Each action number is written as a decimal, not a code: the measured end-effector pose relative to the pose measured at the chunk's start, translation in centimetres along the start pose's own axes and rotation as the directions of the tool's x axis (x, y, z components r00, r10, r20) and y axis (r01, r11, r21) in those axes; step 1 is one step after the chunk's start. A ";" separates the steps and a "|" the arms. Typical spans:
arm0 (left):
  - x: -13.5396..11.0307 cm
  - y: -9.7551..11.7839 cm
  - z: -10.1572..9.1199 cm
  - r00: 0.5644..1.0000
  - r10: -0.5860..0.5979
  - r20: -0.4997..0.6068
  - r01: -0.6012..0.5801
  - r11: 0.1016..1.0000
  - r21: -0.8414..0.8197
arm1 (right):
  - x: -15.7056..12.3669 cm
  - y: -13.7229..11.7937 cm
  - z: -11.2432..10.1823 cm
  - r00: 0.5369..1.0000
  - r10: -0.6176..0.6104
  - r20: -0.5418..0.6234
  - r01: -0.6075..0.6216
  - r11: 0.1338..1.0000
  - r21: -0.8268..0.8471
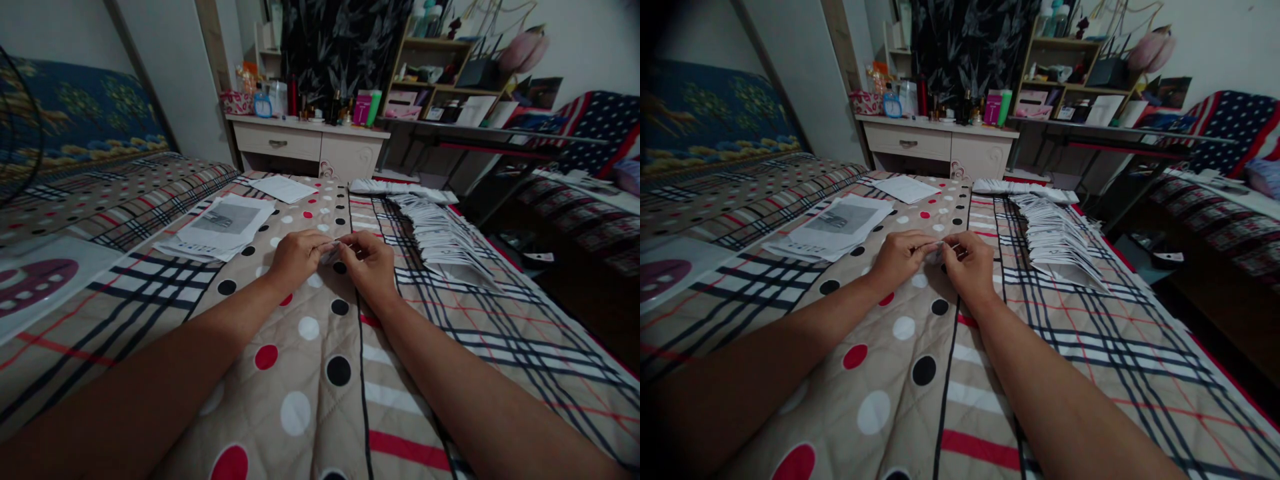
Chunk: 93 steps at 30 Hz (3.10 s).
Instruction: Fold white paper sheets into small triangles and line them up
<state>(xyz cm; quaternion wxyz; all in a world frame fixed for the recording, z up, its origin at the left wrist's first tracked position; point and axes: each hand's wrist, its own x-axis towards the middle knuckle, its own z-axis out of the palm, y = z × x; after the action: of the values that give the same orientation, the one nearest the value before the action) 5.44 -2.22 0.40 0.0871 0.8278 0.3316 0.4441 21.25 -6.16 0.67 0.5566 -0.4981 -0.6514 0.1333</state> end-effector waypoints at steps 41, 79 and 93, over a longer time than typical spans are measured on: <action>0.0 -1.9 -2.0 0.960 -0.072 0.269 -0.040 0.920 0.389 | 0.9 2.2 -0.4 0.982 0.150 0.117 -0.144 0.988 -0.060; 0.5 -1.7 -1.1 0.931 -0.348 0.107 0.361 0.921 -0.148 | 1.1 1.6 -1.1 0.969 0.145 0.198 -0.059 0.921 -0.384; 0.3 -3.4 -1.8 0.907 -0.417 0.058 0.418 0.908 0.004 | 1.7 2.9 -2.3 0.987 0.145 0.071 -0.096 0.882 -0.461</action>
<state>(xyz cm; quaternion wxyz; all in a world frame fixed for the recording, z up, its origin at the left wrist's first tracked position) 2.57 0.31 0.20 0.1933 0.7498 0.4964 0.3926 24.91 -4.34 0.37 0.3807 -0.6466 -0.6601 0.0367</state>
